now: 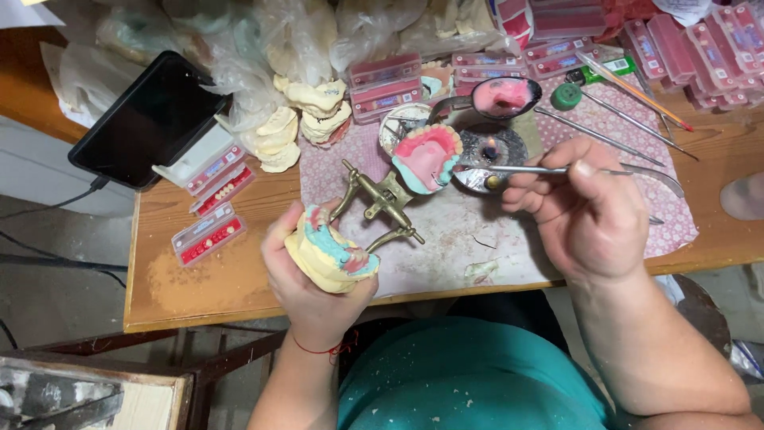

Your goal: Shaping a wire with pliers and applying pink wax to a dental model.

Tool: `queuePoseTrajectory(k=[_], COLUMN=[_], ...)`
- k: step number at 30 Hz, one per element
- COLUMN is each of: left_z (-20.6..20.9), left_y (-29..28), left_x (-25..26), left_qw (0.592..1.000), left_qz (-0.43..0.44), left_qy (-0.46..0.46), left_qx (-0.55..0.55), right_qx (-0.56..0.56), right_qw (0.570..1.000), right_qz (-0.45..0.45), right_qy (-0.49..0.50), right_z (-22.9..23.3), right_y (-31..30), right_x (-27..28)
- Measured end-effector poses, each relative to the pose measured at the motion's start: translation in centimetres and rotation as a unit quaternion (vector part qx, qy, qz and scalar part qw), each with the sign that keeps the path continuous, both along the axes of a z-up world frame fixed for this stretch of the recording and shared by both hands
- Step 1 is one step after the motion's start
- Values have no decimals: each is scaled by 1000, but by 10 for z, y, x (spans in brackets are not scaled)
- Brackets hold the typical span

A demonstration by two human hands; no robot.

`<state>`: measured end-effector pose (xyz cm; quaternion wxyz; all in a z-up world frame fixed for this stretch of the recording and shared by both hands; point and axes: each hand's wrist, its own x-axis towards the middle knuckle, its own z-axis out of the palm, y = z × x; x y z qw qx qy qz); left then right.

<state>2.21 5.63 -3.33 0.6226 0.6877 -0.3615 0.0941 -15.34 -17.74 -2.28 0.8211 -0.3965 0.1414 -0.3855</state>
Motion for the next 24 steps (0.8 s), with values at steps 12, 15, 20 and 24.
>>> queuePoseTrajectory(k=[12, 15, 20, 24], left_z=[1, -1, 0, 3], left_y=[2, 2, 3, 2], left_x=[2, 3, 4, 3], left_qw=[999, 999, 998, 998], left_qz=[-13, -36, -30, -11], left_qy=[-35, -31, -45, -58], left_qx=[14, 4, 7, 25], right_qx=[-134, -171, -172, -130], right_qw=[989, 983, 983, 985], right_qz=[-3, -15, -43, -112], right_qy=[64, 65, 46, 37], right_z=[11, 15, 18, 19], right_y=[21, 22, 15, 0], right_x=[8, 8, 3, -3])
